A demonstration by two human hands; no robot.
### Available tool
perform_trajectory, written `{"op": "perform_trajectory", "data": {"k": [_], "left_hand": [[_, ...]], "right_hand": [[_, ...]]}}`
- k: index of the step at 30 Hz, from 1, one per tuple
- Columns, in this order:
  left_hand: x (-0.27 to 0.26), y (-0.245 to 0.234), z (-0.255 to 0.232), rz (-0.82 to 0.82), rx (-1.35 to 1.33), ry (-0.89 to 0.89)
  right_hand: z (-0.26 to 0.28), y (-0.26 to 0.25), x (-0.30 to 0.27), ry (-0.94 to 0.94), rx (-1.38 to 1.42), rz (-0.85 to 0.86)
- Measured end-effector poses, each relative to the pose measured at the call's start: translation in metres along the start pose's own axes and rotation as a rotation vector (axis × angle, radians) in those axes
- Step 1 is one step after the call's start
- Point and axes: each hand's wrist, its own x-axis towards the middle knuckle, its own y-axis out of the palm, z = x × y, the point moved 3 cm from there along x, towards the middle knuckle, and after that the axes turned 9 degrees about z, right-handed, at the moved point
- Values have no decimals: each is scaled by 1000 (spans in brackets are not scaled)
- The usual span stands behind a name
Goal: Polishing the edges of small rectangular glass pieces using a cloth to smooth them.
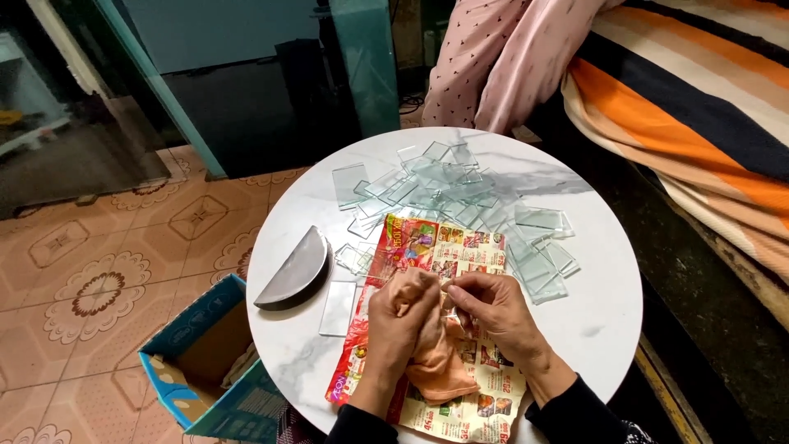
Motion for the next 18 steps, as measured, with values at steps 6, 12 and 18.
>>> {"op": "perform_trajectory", "data": {"k": [6,12,18], "left_hand": [[0,-6,3,-113,-297,-57],[-2,2,-2,43,-237,-10],[-3,-7,-9,-78,-326,-25]], "right_hand": [[0,-3,3,20,32,-83],[-2,-5,2,135,204,-122],[2,1,1,239,176,-125]]}}
